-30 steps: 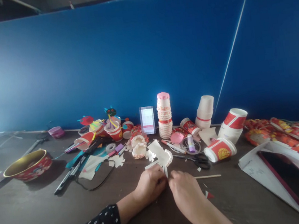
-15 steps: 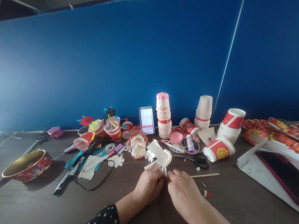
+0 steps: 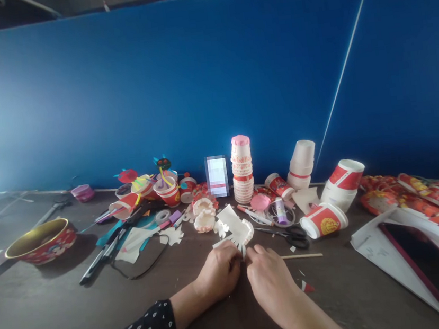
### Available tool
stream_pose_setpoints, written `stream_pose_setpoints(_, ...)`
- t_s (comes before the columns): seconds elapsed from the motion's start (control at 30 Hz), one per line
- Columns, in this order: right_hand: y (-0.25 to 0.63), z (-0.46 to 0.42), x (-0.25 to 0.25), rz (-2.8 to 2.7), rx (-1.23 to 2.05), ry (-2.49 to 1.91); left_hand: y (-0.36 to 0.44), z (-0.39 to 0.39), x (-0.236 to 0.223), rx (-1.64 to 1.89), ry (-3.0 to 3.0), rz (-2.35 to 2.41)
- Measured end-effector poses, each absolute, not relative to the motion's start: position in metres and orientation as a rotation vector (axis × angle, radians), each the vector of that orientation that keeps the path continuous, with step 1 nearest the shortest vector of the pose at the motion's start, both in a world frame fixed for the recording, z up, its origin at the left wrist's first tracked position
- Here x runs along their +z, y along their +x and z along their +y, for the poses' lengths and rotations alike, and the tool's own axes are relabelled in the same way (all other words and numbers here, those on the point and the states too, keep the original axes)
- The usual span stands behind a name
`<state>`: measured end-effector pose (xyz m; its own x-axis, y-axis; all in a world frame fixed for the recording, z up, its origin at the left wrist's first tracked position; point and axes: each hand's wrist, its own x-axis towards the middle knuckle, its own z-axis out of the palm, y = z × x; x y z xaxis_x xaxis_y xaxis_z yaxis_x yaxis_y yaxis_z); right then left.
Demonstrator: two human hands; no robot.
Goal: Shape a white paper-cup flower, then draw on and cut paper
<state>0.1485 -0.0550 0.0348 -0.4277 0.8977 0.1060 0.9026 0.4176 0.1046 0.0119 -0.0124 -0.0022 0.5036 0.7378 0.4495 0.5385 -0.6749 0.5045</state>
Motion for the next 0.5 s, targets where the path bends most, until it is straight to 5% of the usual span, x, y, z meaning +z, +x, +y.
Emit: stream_pose_setpoints(0.5,0.1494,-0.0505,0.0265,-2.591,-0.246,-1.686,0.013,-0.0099,-0.0026,0.9,2.406,1.073)
